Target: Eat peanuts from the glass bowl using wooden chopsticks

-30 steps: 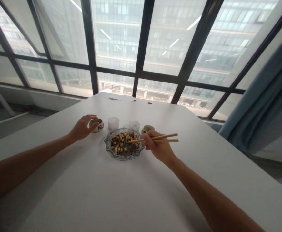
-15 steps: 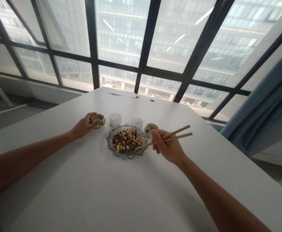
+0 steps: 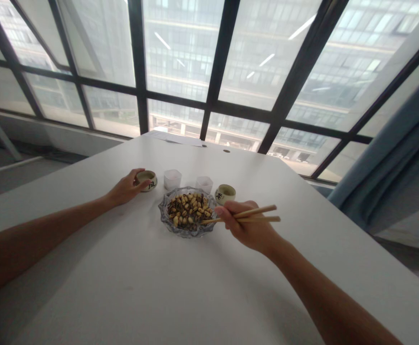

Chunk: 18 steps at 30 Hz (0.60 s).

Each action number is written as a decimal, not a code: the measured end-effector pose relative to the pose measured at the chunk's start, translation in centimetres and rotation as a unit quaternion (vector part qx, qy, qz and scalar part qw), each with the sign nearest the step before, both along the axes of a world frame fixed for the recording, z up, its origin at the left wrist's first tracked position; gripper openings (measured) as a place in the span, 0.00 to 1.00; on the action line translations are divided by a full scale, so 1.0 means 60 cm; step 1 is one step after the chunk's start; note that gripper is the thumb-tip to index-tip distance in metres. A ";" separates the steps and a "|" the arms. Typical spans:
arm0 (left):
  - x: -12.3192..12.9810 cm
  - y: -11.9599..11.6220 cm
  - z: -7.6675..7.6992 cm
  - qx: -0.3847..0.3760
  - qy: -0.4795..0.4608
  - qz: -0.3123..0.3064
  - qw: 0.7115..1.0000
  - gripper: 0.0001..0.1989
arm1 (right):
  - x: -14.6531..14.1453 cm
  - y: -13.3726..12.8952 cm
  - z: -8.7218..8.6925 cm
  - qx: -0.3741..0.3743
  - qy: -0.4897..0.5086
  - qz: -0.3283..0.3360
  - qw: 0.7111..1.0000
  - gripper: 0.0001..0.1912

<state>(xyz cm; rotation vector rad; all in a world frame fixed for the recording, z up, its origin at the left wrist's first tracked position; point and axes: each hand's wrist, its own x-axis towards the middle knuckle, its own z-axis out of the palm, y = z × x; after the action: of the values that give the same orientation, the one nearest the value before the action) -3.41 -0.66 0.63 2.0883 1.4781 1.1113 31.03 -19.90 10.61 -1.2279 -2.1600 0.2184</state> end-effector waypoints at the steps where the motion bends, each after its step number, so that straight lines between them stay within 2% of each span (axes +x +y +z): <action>1: 0.000 0.001 -0.001 0.002 -0.001 0.000 1.000 0.41 | -0.001 -0.002 0.002 0.006 -0.005 -0.004 1.000 0.25; 7: 0.000 0.003 -0.003 0.004 0.004 0.002 1.000 0.40 | -0.007 -0.006 0.008 0.012 -0.001 -0.037 0.999 0.25; 18: 0.000 0.002 -0.004 0.007 0.004 0.005 1.000 0.40 | -0.001 0.003 0.000 -0.005 0.009 -0.038 0.999 0.24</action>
<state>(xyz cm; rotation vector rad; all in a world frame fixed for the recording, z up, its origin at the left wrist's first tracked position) -3.39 -0.53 0.40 2.0986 1.4904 1.1228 30.95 -19.70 10.63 -1.3066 -2.0956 0.2071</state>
